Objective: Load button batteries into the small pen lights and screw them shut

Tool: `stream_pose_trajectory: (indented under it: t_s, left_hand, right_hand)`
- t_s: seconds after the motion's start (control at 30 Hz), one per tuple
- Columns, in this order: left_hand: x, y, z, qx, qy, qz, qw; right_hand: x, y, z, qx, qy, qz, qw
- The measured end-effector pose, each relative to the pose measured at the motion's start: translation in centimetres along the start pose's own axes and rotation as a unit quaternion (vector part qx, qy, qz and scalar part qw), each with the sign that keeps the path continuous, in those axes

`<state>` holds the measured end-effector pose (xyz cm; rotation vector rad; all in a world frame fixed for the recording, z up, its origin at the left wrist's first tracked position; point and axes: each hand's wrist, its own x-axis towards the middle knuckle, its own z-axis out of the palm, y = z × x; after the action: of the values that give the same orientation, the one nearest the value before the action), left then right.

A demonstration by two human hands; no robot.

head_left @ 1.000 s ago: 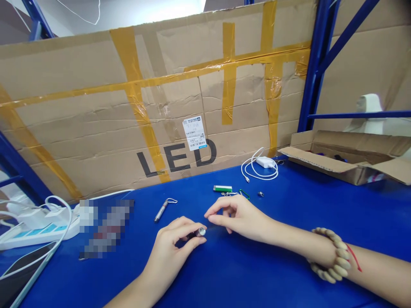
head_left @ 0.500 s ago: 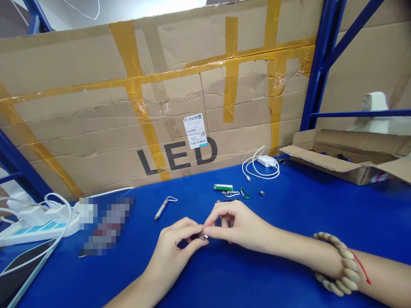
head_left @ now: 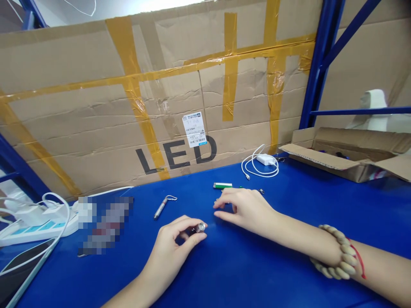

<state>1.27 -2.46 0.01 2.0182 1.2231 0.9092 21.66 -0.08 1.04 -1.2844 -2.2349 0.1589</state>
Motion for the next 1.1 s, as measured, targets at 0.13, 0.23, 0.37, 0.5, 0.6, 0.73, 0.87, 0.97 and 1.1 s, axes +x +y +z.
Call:
stream_pose_trajectory:
  t_s: [0.13, 0.23, 0.37, 0.5, 0.6, 0.73, 0.87, 0.97, 1.1]
  left_hand:
    - [0.05, 0.21, 0.00, -0.044, -0.001, -0.003, 0.999]
    - [0.07, 0.21, -0.01, -0.064, -0.001, -0.011, 0.998]
    - [0.00, 0.23, -0.01, -0.071, -0.006, -0.018, 0.997]
    - [-0.09, 0.21, 0.07, -0.065, -0.018, -0.026, 0.997]
    - [-0.10, 0.21, 0.11, -0.055, -0.027, -0.021, 0.998]
    - [-0.14, 0.29, 0.10, -0.034, -0.022, -0.015, 0.999]
    - [-0.21, 0.27, 0.09, -0.034, -0.015, -0.014, 0.999]
    - [-0.20, 0.19, 0.12, -0.038, -0.016, -0.017, 0.999]
    - [-0.12, 0.07, 0.13, -0.041, -0.014, -0.017, 0.999]
  right_hand:
    - [0.03, 0.16, -0.28, -0.068, -0.098, 0.022, 0.993]
    - [0.10, 0.31, -0.18, -0.043, -0.108, 0.021, 0.993]
    - [0.17, 0.61, 0.25, 0.057, -0.114, 0.020, 0.992]
    - [0.10, 0.49, 0.65, 0.138, -0.144, 0.033, 0.979]
    - [-0.02, 0.40, 0.67, 0.150, -0.153, 0.039, 0.976]
    - [-0.13, 0.57, 0.57, 0.150, -0.157, 0.038, 0.975]
    - [-0.20, 0.59, 0.59, 0.125, -0.155, 0.036, 0.979]
    - [-0.29, 0.39, 0.52, 0.083, -0.149, 0.039, 0.985]
    - [-0.27, 0.25, 0.19, 0.017, -0.127, 0.047, 0.991]
